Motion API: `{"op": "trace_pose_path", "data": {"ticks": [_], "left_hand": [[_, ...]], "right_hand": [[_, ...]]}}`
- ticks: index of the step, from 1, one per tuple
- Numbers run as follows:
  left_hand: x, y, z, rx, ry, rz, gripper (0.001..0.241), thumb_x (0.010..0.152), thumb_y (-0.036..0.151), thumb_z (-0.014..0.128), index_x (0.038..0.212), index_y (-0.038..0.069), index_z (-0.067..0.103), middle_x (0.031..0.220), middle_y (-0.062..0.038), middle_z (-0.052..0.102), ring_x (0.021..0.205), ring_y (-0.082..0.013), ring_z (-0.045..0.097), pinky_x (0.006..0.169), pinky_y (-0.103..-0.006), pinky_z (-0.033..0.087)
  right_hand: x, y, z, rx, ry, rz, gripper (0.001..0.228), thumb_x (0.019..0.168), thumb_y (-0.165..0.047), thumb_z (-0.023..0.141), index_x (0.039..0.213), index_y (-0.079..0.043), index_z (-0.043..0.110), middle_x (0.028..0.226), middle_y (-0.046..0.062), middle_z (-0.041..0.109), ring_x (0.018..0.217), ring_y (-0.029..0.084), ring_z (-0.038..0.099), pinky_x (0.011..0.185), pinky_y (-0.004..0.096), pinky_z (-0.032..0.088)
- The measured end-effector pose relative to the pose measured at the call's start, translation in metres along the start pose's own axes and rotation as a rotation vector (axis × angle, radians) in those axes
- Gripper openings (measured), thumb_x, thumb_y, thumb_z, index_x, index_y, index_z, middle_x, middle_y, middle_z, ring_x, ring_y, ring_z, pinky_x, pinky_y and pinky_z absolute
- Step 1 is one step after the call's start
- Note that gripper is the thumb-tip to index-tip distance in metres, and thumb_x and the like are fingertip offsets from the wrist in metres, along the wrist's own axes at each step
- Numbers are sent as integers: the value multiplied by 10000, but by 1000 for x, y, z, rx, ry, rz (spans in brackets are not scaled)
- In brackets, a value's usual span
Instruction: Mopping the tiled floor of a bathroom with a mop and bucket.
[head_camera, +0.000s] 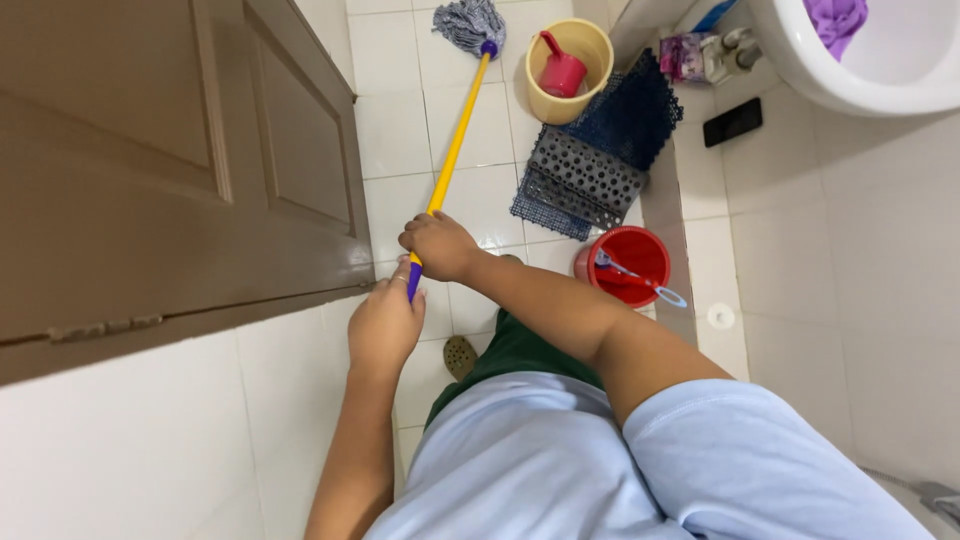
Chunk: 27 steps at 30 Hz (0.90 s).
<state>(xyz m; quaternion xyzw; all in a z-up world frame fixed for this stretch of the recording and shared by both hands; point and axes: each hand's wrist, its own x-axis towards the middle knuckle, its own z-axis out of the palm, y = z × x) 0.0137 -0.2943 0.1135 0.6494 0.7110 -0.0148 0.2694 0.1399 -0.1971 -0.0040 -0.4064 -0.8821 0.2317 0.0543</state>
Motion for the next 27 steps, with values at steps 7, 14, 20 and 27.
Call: {"op": "trace_pose_path", "data": {"ticks": [7,14,20,27], "left_hand": [[-52,-27,-29,50,-45,36,623,930,218,647,1518,134,460,1117,-172,679,940,-370,700,784,-494,572],[-61,-43,-40,64,-164,3,668,910,242,697,1532,189,457,1156,-159,694,1039,-349,689,874,-474,562],[-15,-23,-17,73,-205,36,667,918,232,693,1536,182,447,1146,-163,679,1021,-344,691,859,-474,569],[62,8,-11,20,-175,66,665,889,146,675,1523,217,486,1111,-152,689,1021,-344,687,871,-475,564]], "right_hand": [[-15,-74,-5,-40,-61,11,127,867,-250,665,889,-137,719,971,36,687,1083,250,614,924,459,477],[-16,-97,-5,-56,-163,48,122,840,-252,677,879,-148,730,956,19,701,1091,226,616,894,469,469],[-8,-43,7,-34,-88,69,120,851,-244,675,902,-150,730,954,11,705,1085,226,620,909,489,469],[21,31,-9,-63,-104,91,135,847,-244,685,921,-144,735,980,25,702,1092,235,623,968,489,466]]}}
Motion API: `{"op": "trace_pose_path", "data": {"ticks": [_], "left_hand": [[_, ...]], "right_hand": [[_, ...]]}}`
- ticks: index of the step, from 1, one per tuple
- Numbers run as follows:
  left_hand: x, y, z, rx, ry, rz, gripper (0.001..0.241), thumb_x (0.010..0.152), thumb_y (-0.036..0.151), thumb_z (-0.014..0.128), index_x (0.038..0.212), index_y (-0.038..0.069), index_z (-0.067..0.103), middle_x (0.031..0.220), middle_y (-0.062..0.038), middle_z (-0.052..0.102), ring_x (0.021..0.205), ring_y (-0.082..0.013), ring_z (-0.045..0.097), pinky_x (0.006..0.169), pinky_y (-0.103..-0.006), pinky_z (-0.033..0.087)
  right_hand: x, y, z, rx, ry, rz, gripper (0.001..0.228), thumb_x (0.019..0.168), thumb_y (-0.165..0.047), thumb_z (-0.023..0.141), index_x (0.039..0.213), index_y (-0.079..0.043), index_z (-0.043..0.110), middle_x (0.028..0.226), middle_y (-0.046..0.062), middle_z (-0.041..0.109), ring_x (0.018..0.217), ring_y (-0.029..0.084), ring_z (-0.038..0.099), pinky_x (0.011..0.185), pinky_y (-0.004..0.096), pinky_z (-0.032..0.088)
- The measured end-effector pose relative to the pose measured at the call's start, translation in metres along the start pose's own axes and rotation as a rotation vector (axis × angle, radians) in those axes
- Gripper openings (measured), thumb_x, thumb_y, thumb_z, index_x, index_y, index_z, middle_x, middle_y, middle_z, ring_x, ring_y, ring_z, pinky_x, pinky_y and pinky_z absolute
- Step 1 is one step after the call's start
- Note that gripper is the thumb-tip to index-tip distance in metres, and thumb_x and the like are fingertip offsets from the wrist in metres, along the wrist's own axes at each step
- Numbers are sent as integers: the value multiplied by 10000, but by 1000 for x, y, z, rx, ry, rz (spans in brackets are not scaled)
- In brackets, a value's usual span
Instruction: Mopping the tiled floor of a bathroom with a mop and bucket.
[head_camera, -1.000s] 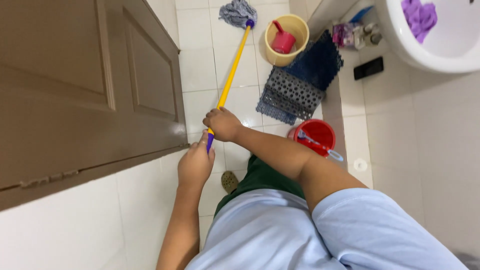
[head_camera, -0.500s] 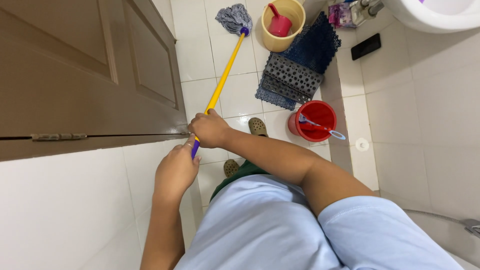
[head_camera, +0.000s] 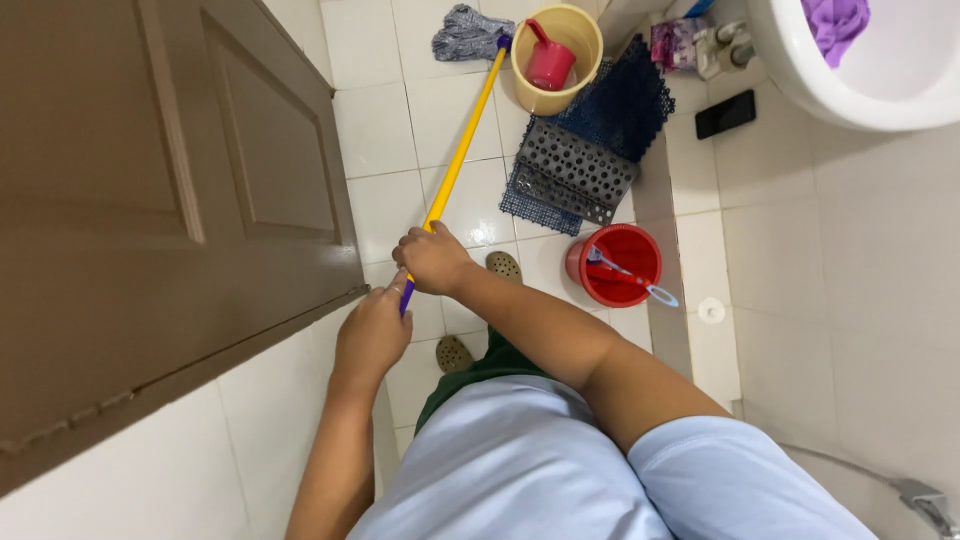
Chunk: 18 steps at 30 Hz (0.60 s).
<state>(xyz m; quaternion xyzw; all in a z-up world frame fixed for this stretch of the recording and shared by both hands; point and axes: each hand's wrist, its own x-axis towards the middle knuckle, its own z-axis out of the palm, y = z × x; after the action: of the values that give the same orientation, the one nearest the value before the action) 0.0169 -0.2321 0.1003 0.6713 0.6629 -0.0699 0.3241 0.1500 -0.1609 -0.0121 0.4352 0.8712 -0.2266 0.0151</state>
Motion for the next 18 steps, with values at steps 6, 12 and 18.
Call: {"op": "trace_pose_path", "data": {"ticks": [6,12,18], "left_hand": [[86,35,-24,-12,-68,-30,659,910,159,651,1535,228,456,1144,-134,684,1051,-335,675,875,-478,562],[159,71,6,-10,-158,-55,728,941,172,632,1597,203,316,1208,-172,644,1053,-361,668,906,-491,547],[191,76,36,-13,-192,-76,770,949,16,526,1637,95,190,1309,-231,567,931,-381,705,807,-470,592]], "right_hand": [[45,78,-21,42,-14,35,156,862,-248,702,973,-143,731,1017,34,695,1123,245,611,1058,514,434],[70,164,-3,-1,-86,12,172,887,-230,678,1022,-131,716,1103,44,676,1198,259,574,1162,542,358],[74,187,17,45,-158,30,224,908,-217,658,1098,-99,675,1156,54,649,1237,264,548,1204,503,322]]}}
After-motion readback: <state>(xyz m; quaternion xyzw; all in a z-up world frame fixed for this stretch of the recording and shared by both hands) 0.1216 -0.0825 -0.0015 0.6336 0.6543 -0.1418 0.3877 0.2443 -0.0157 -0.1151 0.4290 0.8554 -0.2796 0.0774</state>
